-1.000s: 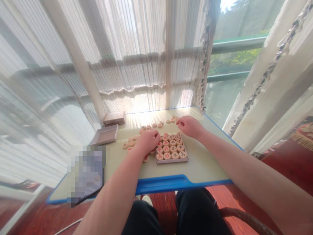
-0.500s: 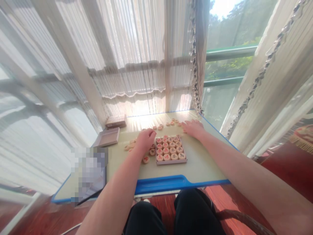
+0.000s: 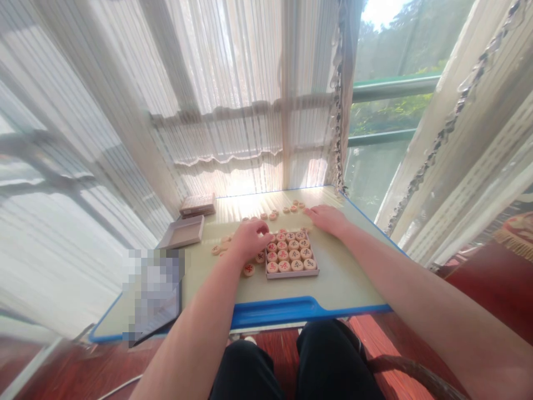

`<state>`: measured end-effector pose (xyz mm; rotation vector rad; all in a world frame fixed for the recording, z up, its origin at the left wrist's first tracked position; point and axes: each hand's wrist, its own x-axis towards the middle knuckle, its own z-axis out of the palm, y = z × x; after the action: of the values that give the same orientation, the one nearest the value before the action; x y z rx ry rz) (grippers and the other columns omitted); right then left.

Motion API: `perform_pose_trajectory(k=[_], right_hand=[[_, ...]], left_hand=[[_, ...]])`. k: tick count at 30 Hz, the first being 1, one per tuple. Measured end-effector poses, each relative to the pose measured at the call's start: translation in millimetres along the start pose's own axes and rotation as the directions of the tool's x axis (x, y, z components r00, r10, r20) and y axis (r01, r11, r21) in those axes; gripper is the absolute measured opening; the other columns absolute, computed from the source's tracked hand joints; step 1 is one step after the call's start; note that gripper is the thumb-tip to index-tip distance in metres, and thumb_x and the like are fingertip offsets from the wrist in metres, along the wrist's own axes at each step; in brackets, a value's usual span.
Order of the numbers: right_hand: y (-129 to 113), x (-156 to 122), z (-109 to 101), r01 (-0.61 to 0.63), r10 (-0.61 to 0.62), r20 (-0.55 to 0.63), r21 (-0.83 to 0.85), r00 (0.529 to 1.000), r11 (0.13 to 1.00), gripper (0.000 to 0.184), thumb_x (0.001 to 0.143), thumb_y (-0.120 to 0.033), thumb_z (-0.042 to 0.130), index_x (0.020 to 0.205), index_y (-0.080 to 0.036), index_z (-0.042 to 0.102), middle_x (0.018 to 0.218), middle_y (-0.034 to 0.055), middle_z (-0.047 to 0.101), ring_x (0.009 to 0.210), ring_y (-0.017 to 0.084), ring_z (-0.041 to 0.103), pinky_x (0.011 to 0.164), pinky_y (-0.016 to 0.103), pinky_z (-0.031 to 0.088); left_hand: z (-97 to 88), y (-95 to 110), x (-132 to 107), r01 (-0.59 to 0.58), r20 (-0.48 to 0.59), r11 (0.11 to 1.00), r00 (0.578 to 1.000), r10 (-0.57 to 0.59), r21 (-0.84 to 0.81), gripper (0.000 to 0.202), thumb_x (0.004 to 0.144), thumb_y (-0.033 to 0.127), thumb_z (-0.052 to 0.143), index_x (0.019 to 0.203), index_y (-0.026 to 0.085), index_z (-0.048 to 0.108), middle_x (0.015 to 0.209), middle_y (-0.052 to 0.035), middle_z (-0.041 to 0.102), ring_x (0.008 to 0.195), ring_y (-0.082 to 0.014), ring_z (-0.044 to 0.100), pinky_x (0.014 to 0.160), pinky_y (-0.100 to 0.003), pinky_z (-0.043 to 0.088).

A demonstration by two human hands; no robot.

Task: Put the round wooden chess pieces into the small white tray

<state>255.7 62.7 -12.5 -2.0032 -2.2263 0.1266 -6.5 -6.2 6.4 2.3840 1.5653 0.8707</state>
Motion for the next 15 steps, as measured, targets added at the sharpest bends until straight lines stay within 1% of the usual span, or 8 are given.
perform_pose_trajectory(k=[3,6,11,15], right_hand=[[-1.7,-2.5,-1.4,-0.003,0.004,-0.025,0.022,1.0,1.0,0.066,0.09,-0.059,0.011,0.119,-0.021,0.057,0.126,0.0133,0.055,0.118,0.024,0.047,0.097,0.039,0.033],[-3.5,-4.9,-3.4,-0.011,0.013,-0.036,0.037,0.999,0.999,0.066,0.089,-0.059,0.013,0.117,-0.02,0.058,0.125,0.0135,0.056,0.116,0.024,0.048,0.096,0.039,0.034],[-5.0,-7.4,-8.8,-0.041,0.043,-0.041,0.054,0.998,0.998,0.067,0.088,-0.062,0.013,0.11,-0.023,0.062,0.122,0.0118,0.058,0.11,0.027,0.053,0.089,0.041,0.039],[-6.2,-8.1,-10.1,-0.054,0.057,-0.041,0.058,0.998,0.997,0.064,0.088,-0.061,0.015,0.108,-0.024,0.063,0.122,0.0111,0.059,0.108,0.027,0.054,0.087,0.041,0.041]], left_hand=[[0.6,-0.4,0.7,-0.052,0.024,0.998,0.998,0.051,0.03,0.012,0.071,0.03,0.057,0.068,0.019,0.062,0.083,-0.0025,0.061,0.082,-0.0186,0.056,0.075,-0.031,0.045],[2.3,-1.8,1.9,-0.054,0.04,0.998,0.998,0.054,0.015,0.009,0.07,0.027,0.057,0.069,0.019,0.062,0.085,-0.0027,0.06,0.085,-0.0187,0.056,0.077,-0.031,0.045],[4.7,-3.8,3.0,-0.037,0.062,0.999,0.997,0.037,-0.011,0.011,0.07,0.025,0.055,0.073,0.02,0.064,0.082,-0.0016,0.061,0.081,-0.0181,0.056,0.072,-0.03,0.045],[5.3,-4.3,3.0,-0.02,0.023,1.0,1.0,0.02,-0.012,0.014,0.073,0.02,0.049,0.071,0.02,0.063,0.077,-0.0014,0.061,0.076,-0.0166,0.056,0.071,-0.029,0.044]])
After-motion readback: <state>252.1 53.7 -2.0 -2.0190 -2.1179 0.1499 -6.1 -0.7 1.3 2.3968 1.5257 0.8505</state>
